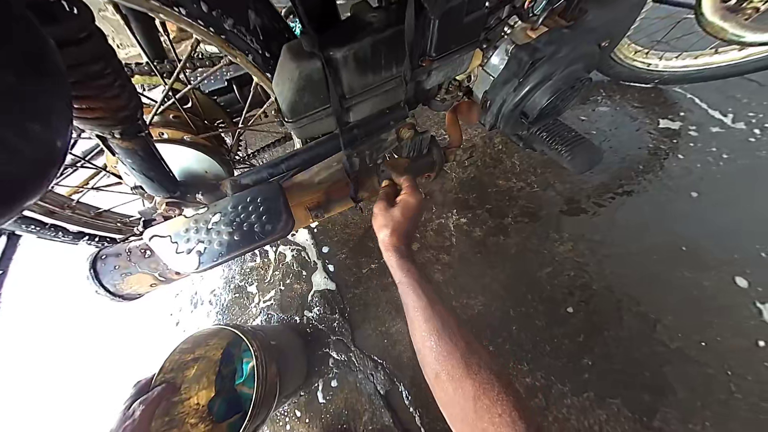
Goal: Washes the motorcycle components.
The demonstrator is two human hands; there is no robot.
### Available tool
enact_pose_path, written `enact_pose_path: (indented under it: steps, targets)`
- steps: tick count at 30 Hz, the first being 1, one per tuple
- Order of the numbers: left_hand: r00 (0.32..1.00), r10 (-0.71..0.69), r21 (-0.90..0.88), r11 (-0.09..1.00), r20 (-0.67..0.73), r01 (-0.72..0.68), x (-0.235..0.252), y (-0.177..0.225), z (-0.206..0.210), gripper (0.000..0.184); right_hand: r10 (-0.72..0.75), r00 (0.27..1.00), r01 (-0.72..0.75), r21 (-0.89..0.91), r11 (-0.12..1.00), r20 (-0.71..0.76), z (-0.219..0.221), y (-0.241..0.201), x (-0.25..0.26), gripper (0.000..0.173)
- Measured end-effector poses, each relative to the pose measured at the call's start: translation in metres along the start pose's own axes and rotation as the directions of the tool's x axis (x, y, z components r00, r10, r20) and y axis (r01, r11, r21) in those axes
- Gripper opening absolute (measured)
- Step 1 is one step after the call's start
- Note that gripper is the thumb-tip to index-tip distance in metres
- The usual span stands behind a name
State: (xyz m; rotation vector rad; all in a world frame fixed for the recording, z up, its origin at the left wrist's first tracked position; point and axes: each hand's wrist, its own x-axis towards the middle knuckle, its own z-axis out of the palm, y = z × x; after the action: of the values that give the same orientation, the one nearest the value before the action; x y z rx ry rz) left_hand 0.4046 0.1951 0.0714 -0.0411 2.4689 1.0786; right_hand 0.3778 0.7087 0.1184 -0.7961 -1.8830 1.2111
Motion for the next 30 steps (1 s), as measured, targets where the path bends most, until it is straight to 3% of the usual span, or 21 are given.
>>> enact_pose_path:
  steps: [3,6,9,23,30]
  targets:
    - [1.000,-0.005,0.006,1.000,0.010,0.005,0.002,-0.003,-0.001,0.019,-0.064,0.995,0.068,-0.047,0.997,0.077,-0.001,-0.007,-0.011,0.024]
    - [1.000,0.006,-0.014,1.000,-0.013,-0.006,0.000,-0.001,0.001,0.016,-0.073,0.997,0.072,-0.067,0.995,-0.008,-0.002,0.002,-0.002,0.022]
    - [1.000,0.021,-0.037,0.999,-0.022,-0.022,-0.001,0.002,0.004,0.015,-0.107,0.990,0.113,-0.065,0.992,0.088,-0.006,0.004,-0.012,0.023]
    - [0.998,0.003,-0.037,0.999,-0.055,-0.005,-0.004,0.007,0.006,0.016,-0.108,0.992,0.108,0.002,0.994,-0.066,0.005,0.021,-0.031,0.021]
    - [0.997,0.020,-0.044,0.999,-0.081,-0.023,-0.002,0.002,0.008,0.015,-0.150,0.989,0.150,0.007,0.989,-0.009,0.002,0.025,-0.039,0.020]
